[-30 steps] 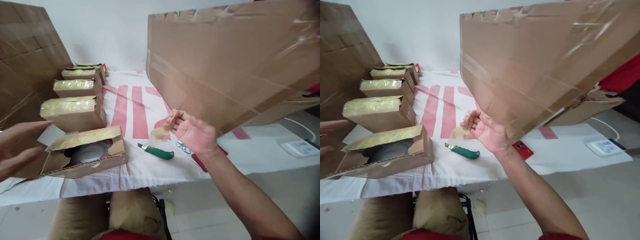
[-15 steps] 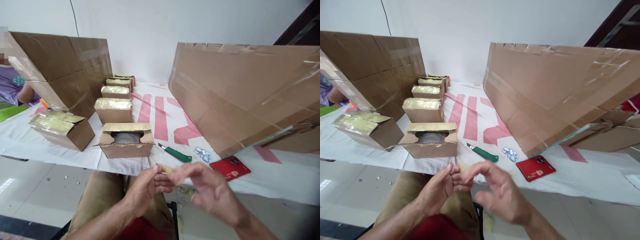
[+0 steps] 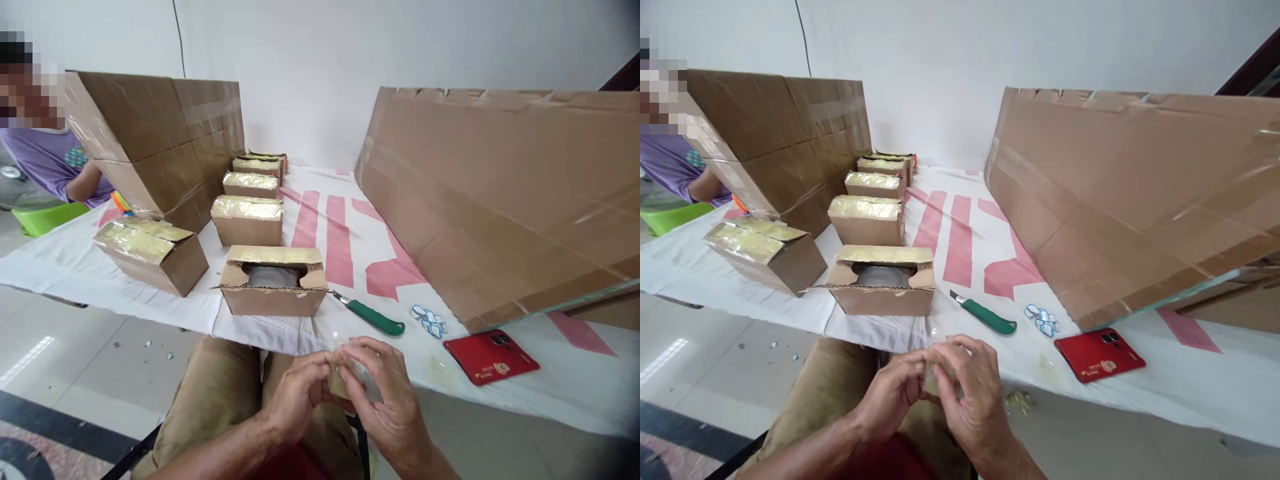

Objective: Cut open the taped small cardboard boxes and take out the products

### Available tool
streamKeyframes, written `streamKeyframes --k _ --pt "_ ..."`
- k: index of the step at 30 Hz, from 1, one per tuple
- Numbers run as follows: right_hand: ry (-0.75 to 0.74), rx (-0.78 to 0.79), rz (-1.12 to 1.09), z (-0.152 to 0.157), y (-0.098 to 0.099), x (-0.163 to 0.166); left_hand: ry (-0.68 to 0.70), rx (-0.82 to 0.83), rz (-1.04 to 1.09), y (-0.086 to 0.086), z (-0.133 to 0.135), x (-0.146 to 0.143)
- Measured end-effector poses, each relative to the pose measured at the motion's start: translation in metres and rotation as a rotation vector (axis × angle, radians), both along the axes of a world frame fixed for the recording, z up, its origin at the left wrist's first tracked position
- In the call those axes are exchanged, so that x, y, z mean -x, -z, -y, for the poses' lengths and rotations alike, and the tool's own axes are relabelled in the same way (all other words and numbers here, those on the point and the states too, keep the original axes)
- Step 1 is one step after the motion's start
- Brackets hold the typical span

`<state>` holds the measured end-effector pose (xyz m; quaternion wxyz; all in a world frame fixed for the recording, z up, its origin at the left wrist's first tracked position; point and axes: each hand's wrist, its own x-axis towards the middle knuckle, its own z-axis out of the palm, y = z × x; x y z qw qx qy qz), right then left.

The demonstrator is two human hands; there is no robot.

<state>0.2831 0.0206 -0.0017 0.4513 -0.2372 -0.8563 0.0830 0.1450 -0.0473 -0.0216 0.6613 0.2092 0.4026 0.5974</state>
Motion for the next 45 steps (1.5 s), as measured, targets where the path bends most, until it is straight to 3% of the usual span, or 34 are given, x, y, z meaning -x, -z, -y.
streamKeyframes --k 3,7,9,13,17,21,25,28,31,35,37,41,45 --pt "0.073 0.111 0.017 -0.009 0.012 -0.001 0.024 -0.054 0.049 0.000 0.001 0.005" --pt "-0.116 0.756 0.019 -0.023 0.016 -0.014 0.097 -0.127 -0.272 -0.001 0.004 0.017" --pt "-0.211 0.973 -0.007 -0.024 0.014 -0.022 0.144 -0.121 -0.439 0.003 0.007 0.020" --pt "-0.185 0.906 0.059 -0.007 0.007 -0.033 0.283 -0.047 -0.587 0.019 0.012 0.011" --pt "-0.115 0.850 0.019 0.009 0.015 -0.060 0.417 0.049 -0.383 0.031 0.014 -0.001" --pt "0.233 0.878 0.055 0.015 0.058 -0.123 0.489 0.114 -0.267 0.043 0.019 0.004" --pt "0.492 0.873 0.536 0.018 0.118 -0.186 0.475 0.140 -0.423 0.055 0.032 0.020" --pt "0.576 0.801 0.686 0.013 0.137 -0.204 0.371 0.121 -0.550 0.049 0.042 0.045" --pt "0.485 0.679 0.563 -0.003 0.119 -0.182 0.071 0.089 -0.789 0.027 0.056 0.083" --pt "0.219 0.406 0.344 -0.031 0.060 -0.106 -0.657 -0.019 -1.150 -0.001 0.069 0.133" --pt "0.138 0.306 0.246 -0.048 0.031 -0.063 -0.865 -0.099 -1.224 -0.007 0.064 0.150" --pt "-0.048 0.242 0.136 -0.085 -0.010 0.013 -0.883 -0.265 -1.245 -0.007 0.030 0.169" --pt "-0.149 0.336 0.166 -0.115 -0.025 0.070 -0.904 -0.236 -1.211 -0.008 -0.008 0.174"
